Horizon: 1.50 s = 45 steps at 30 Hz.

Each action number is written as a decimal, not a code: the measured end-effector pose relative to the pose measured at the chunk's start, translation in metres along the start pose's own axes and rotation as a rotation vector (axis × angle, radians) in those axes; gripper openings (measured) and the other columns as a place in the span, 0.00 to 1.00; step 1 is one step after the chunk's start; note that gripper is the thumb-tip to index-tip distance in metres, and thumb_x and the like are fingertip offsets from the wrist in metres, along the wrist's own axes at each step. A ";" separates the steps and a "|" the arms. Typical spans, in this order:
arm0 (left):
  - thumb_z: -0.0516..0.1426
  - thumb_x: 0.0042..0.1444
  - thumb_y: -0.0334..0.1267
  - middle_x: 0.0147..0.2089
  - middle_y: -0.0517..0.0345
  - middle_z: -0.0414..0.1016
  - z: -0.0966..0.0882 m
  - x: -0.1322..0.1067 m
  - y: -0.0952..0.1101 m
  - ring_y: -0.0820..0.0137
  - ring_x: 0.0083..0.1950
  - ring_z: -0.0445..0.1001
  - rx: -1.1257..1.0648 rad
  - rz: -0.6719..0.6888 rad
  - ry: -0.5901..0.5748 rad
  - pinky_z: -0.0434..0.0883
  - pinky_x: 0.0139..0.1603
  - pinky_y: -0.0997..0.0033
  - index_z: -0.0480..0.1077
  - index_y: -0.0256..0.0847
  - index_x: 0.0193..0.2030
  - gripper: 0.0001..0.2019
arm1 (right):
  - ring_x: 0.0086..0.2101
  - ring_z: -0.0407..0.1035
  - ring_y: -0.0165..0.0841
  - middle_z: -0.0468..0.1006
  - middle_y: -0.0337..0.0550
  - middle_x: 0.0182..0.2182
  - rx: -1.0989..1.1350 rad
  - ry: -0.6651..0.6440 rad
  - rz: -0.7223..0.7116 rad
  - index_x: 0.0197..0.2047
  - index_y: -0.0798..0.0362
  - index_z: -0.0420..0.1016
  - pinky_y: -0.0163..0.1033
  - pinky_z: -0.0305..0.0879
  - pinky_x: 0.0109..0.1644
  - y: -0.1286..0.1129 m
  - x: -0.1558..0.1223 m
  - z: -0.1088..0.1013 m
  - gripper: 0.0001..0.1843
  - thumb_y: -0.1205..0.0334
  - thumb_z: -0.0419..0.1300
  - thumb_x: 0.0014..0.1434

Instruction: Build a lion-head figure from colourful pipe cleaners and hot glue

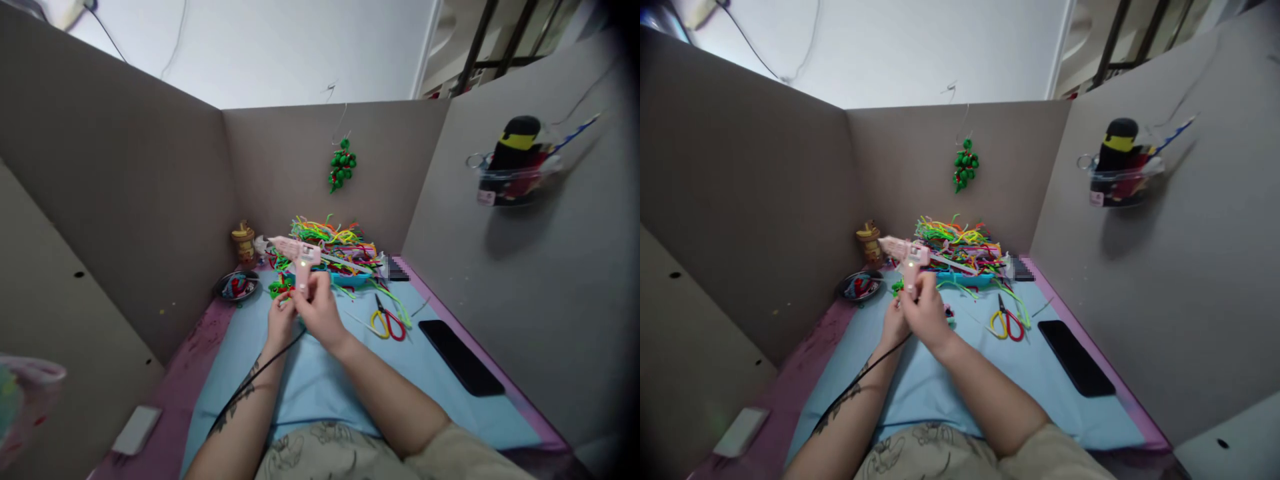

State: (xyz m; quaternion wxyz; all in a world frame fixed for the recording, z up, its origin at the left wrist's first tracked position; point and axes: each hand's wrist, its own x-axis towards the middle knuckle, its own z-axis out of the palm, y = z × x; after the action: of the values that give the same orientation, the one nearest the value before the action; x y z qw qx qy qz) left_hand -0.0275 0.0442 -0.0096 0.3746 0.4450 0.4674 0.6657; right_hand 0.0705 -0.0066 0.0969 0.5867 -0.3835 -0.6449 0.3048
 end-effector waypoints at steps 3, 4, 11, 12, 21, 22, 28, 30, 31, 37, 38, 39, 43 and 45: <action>0.61 0.45 0.45 0.32 0.56 0.75 -0.004 -0.004 0.005 0.74 0.29 0.74 -0.208 -0.159 0.052 0.71 0.34 0.73 0.63 0.36 0.44 0.22 | 0.30 0.67 0.34 0.70 0.40 0.29 -0.072 0.036 0.095 0.41 0.50 0.59 0.38 0.63 0.34 0.029 -0.011 -0.032 0.18 0.61 0.60 0.48; 0.63 0.43 0.43 0.33 0.55 0.76 -0.005 -0.005 0.006 0.75 0.28 0.74 -0.259 -0.205 0.064 0.71 0.34 0.73 0.64 0.36 0.43 0.23 | 0.31 0.68 0.35 0.72 0.41 0.30 -0.060 0.035 0.145 0.43 0.50 0.58 0.38 0.64 0.35 0.040 -0.014 -0.039 0.20 0.62 0.61 0.47; 0.66 0.37 0.40 0.33 0.54 0.77 -0.006 -0.004 0.012 0.73 0.30 0.75 -0.279 -0.285 0.093 0.69 0.33 0.74 0.66 0.36 0.41 0.24 | 0.24 0.65 0.29 0.70 0.36 0.22 0.210 -0.165 0.298 0.34 0.54 0.68 0.35 0.64 0.30 0.078 -0.012 -0.053 0.13 0.68 0.60 0.41; 0.66 0.36 0.40 0.32 0.54 0.78 -0.006 -0.005 0.013 0.72 0.30 0.75 -0.276 -0.286 0.084 0.69 0.32 0.74 0.66 0.36 0.41 0.24 | 0.22 0.63 0.28 0.68 0.34 0.20 0.259 -0.206 0.318 0.35 0.55 0.70 0.34 0.62 0.27 0.078 -0.012 -0.052 0.13 0.68 0.61 0.41; 0.68 0.33 0.39 0.28 0.58 0.76 -0.001 -0.009 0.019 0.75 0.26 0.73 -0.351 -0.328 0.036 0.69 0.33 0.74 0.67 0.36 0.40 0.26 | 0.15 0.60 0.25 0.73 0.36 0.21 0.213 -0.294 0.306 0.54 0.51 0.69 0.31 0.60 0.18 0.080 -0.022 -0.042 0.26 0.62 0.58 0.50; 0.68 0.33 0.39 0.28 0.58 0.76 -0.001 -0.009 0.019 0.75 0.25 0.73 -0.360 -0.333 0.030 0.69 0.33 0.74 0.67 0.36 0.40 0.26 | 0.16 0.60 0.25 0.75 0.37 0.23 0.183 -0.297 0.302 0.54 0.50 0.69 0.31 0.60 0.18 0.081 -0.022 -0.042 0.25 0.62 0.58 0.50; 0.69 0.33 0.38 0.26 0.60 0.75 0.000 -0.011 0.021 0.76 0.25 0.72 -0.374 -0.326 0.023 0.69 0.32 0.74 0.67 0.35 0.40 0.26 | 0.25 0.69 0.31 0.78 0.34 0.28 0.085 -0.267 0.284 0.51 0.41 0.73 0.32 0.67 0.24 0.081 -0.024 -0.042 0.24 0.63 0.58 0.49; 0.69 0.32 0.38 0.26 0.60 0.75 0.000 -0.011 0.021 0.76 0.24 0.72 -0.370 -0.324 0.023 0.69 0.32 0.74 0.67 0.35 0.40 0.26 | 0.29 0.71 0.33 0.79 0.32 0.30 0.051 -0.261 0.269 0.50 0.40 0.73 0.34 0.69 0.28 0.079 -0.024 -0.042 0.24 0.64 0.58 0.48; 0.69 0.32 0.38 0.26 0.60 0.75 0.000 -0.011 0.021 0.76 0.24 0.72 -0.368 -0.324 0.019 0.69 0.32 0.74 0.67 0.35 0.40 0.26 | 0.31 0.71 0.33 0.79 0.32 0.32 0.030 -0.258 0.255 0.50 0.40 0.73 0.35 0.70 0.31 0.078 -0.023 -0.042 0.24 0.64 0.58 0.48; 0.68 0.32 0.39 0.27 0.60 0.75 0.002 -0.012 0.022 0.75 0.26 0.72 -0.369 -0.330 -0.002 0.69 0.33 0.73 0.66 0.35 0.39 0.26 | 0.47 0.68 0.39 0.73 0.29 0.50 -0.046 -0.305 0.156 0.56 0.38 0.67 0.42 0.70 0.46 0.072 -0.018 -0.044 0.29 0.66 0.55 0.50; 0.68 0.32 0.39 0.27 0.59 0.75 0.002 -0.013 0.023 0.75 0.26 0.72 -0.369 -0.330 -0.002 0.69 0.33 0.73 0.66 0.35 0.39 0.26 | 0.48 0.67 0.39 0.72 0.28 0.51 -0.060 -0.312 0.152 0.56 0.37 0.66 0.43 0.70 0.47 0.071 -0.018 -0.044 0.29 0.66 0.54 0.51; 0.68 0.32 0.39 0.27 0.59 0.75 0.002 -0.013 0.023 0.75 0.26 0.72 -0.367 -0.329 -0.004 0.68 0.33 0.73 0.66 0.35 0.39 0.26 | 0.50 0.66 0.39 0.71 0.28 0.52 -0.077 -0.319 0.145 0.57 0.37 0.66 0.43 0.69 0.49 0.070 -0.017 -0.044 0.29 0.66 0.54 0.51; 0.68 0.34 0.39 0.28 0.58 0.75 0.002 -0.013 0.023 0.75 0.27 0.73 -0.367 -0.330 -0.007 0.68 0.34 0.73 0.67 0.35 0.40 0.25 | 0.51 0.65 0.38 0.69 0.27 0.54 -0.120 -0.326 0.111 0.57 0.38 0.66 0.42 0.67 0.52 0.070 -0.017 -0.043 0.29 0.67 0.54 0.51; 0.68 0.34 0.38 0.29 0.58 0.75 0.002 -0.013 0.022 0.75 0.27 0.73 -0.369 -0.336 -0.002 0.69 0.34 0.73 0.67 0.35 0.40 0.24 | 0.48 0.67 0.37 0.72 0.28 0.51 -0.127 -0.309 0.122 0.57 0.38 0.66 0.41 0.69 0.49 0.070 -0.018 -0.043 0.29 0.66 0.54 0.51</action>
State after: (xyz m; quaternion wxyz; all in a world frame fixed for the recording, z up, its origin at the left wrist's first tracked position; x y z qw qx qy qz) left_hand -0.0234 0.0264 0.0089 0.5555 0.2856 0.4051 0.6676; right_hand 0.1227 0.0124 0.0335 0.4357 -0.4069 -0.7208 0.3537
